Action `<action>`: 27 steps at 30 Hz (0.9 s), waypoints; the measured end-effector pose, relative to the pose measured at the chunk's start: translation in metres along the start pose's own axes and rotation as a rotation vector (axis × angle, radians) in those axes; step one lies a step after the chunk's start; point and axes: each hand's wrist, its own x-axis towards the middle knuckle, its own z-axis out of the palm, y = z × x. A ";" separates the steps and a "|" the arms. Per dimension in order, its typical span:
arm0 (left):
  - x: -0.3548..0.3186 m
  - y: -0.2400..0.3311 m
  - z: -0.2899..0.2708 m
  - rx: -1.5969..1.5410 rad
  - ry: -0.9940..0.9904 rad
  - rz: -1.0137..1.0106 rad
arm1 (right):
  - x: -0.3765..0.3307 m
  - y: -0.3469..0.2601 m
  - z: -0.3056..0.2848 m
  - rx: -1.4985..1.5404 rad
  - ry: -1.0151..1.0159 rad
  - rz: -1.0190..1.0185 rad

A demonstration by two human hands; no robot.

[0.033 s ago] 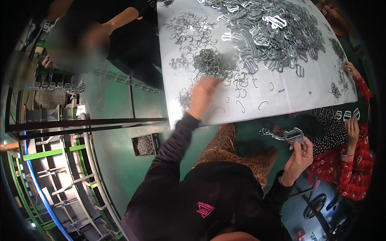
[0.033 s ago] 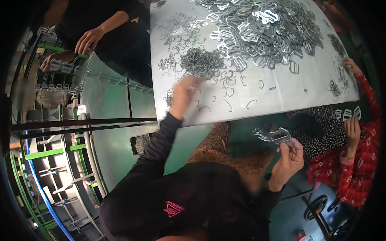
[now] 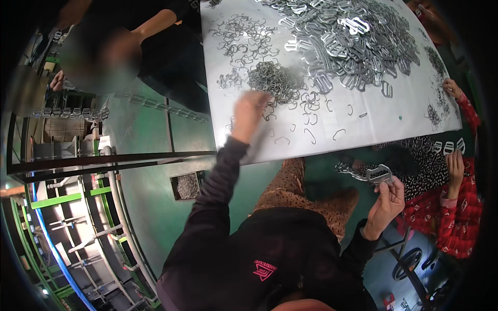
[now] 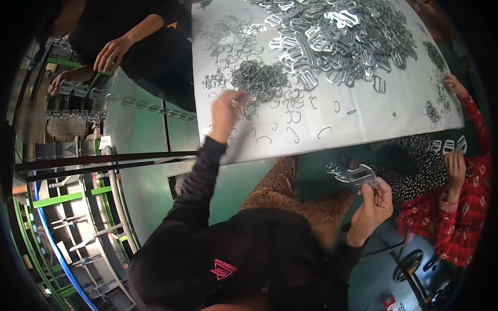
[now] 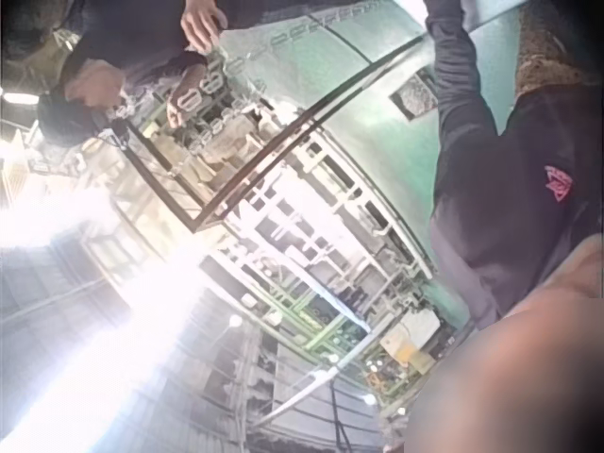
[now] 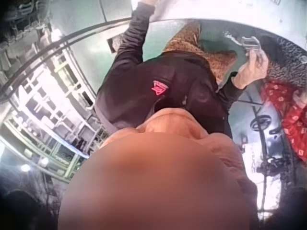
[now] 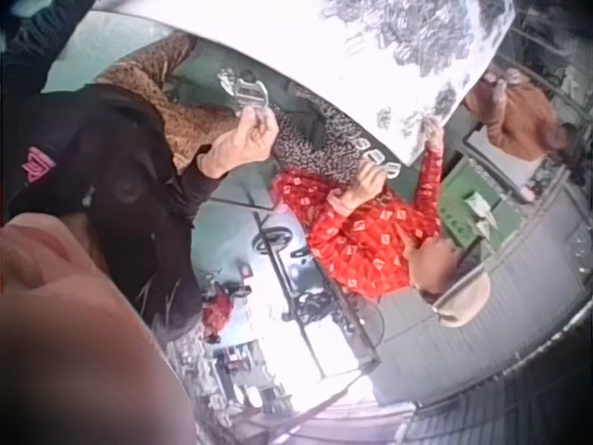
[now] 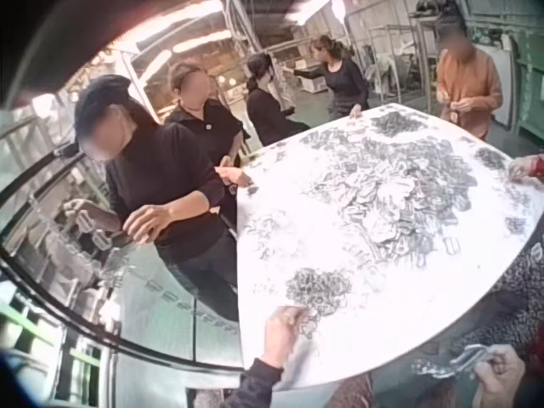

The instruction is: The person assembles small metal hardware components by hand at a table. They pick up metal clips and wire loops, connect them together, and place the finished assemblies onto a nearby rack. Other workers are also assembling similar parts at the same table.

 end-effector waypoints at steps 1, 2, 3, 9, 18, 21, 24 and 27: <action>0.010 -0.029 -0.002 0.201 0.041 0.108 | 0.000 0.000 -0.002 -0.013 0.011 0.008; 0.016 -0.054 -0.001 0.292 -0.013 0.108 | 0.000 -0.001 -0.002 -0.042 0.028 0.044; 0.019 -0.074 0.001 0.330 -0.144 0.144 | -0.001 -0.003 -0.003 -0.061 0.050 0.060; 0.021 -0.089 0.015 0.401 -0.084 0.367 | 0.007 -0.010 0.001 0.001 0.164 0.052; 0.015 0.042 0.024 -0.459 -0.129 0.008 | 0.011 -0.003 -0.012 -0.049 0.082 -0.010; -0.029 0.122 0.042 -0.870 -0.364 0.034 | 0.007 -0.004 -0.004 -0.103 0.078 0.007; -0.057 0.178 0.055 -0.795 -0.528 0.234 | 0.003 -0.006 0.005 -0.146 0.088 0.039; -0.065 0.205 0.067 -0.655 -0.358 0.426 | 0.001 -0.006 0.008 -0.202 0.108 0.069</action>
